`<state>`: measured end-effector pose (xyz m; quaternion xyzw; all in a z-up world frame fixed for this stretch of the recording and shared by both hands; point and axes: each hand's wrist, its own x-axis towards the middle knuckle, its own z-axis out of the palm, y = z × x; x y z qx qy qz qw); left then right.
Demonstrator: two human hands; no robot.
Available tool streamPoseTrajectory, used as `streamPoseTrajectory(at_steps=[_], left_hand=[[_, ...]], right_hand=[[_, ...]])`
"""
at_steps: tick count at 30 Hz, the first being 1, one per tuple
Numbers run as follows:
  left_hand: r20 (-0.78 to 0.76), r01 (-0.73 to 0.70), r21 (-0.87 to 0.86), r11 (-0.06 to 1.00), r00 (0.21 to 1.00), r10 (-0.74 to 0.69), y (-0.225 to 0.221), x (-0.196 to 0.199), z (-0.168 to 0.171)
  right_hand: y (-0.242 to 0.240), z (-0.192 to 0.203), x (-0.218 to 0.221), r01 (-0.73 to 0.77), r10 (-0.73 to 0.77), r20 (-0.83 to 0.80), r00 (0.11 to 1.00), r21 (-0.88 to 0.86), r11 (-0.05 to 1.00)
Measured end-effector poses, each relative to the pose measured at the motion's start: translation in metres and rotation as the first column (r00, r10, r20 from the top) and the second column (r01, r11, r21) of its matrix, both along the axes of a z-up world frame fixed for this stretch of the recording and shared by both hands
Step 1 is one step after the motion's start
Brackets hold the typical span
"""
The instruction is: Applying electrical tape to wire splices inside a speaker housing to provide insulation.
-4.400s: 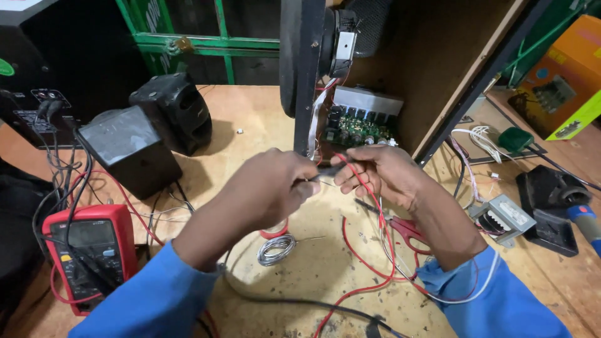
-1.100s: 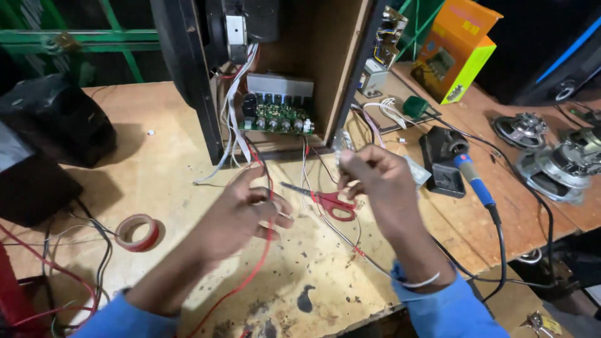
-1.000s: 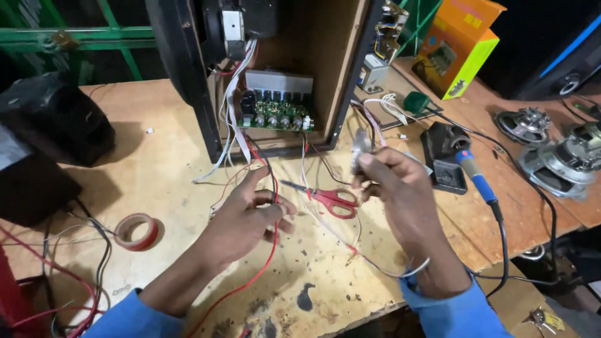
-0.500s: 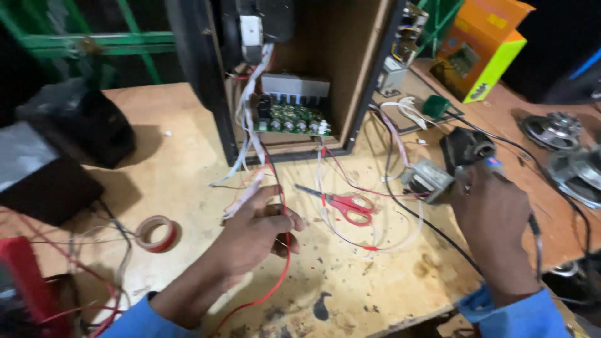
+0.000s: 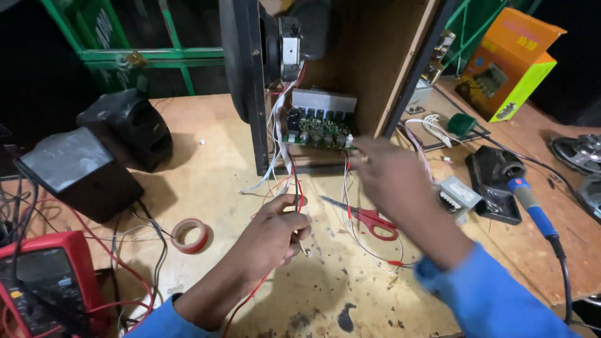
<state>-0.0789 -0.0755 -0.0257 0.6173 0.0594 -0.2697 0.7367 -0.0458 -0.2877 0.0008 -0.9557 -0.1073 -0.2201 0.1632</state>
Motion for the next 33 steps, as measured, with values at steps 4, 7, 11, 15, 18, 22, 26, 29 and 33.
streamPoseTrajectory(at_steps=[4, 7, 11, 15, 18, 22, 26, 29, 33], left_hand=[[0.067, -0.004, -0.032, 0.999, 0.998, 0.006, 0.004, 0.008, -0.014], [0.131, -0.025, 0.047, 0.999, 0.991, 0.019, 0.011, 0.015, -0.019], [0.122, -0.048, -0.038, 0.998, 0.991, 0.053, 0.011, 0.013, -0.018], [0.167, 0.074, 0.189, 0.979, 0.980, -0.107, 0.008, -0.003, -0.003], [0.170, 0.159, 0.157, 0.975, 0.968, -0.186, 0.003, -0.014, 0.007], [0.177, 0.197, 0.185, 0.963, 0.957, -0.229, -0.006, -0.031, 0.025], [0.206, 0.274, 0.435, 0.858, 0.897, -0.391, -0.017, -0.042, 0.022], [0.353, 0.225, 0.587, 0.778, 0.794, -0.495, -0.028, -0.045, 0.007], [0.262, 0.349, 0.663, 0.662, 0.721, -0.642, -0.028, -0.053, 0.044]], right_hand=[[0.019, -0.018, 0.068, 0.017, -0.043, -0.090, 0.995, -0.275, 0.961], [0.026, -0.017, 0.088, 0.057, -0.136, -0.258, 0.957, -0.292, 0.955], [0.011, -0.034, 0.108, 0.001, -0.041, -0.104, 0.994, -0.361, 0.932], [-0.012, -0.083, 0.161, 0.090, -0.007, 0.191, 0.982, -0.429, 0.899], [0.001, -0.072, 0.158, 0.074, -0.022, 0.155, 0.988, -0.338, 0.938], [0.013, -0.062, 0.134, 0.025, 0.031, 0.276, 0.961, -0.195, 0.980], [0.046, -0.008, 0.084, 0.141, -0.146, -0.084, 0.986, -0.059, 0.988], [0.061, 0.013, 0.065, 0.181, -0.121, -0.567, 0.814, 0.050, 0.982], [0.047, -0.004, 0.080, 0.098, -0.066, -0.501, 0.863, 0.037, 0.994]])
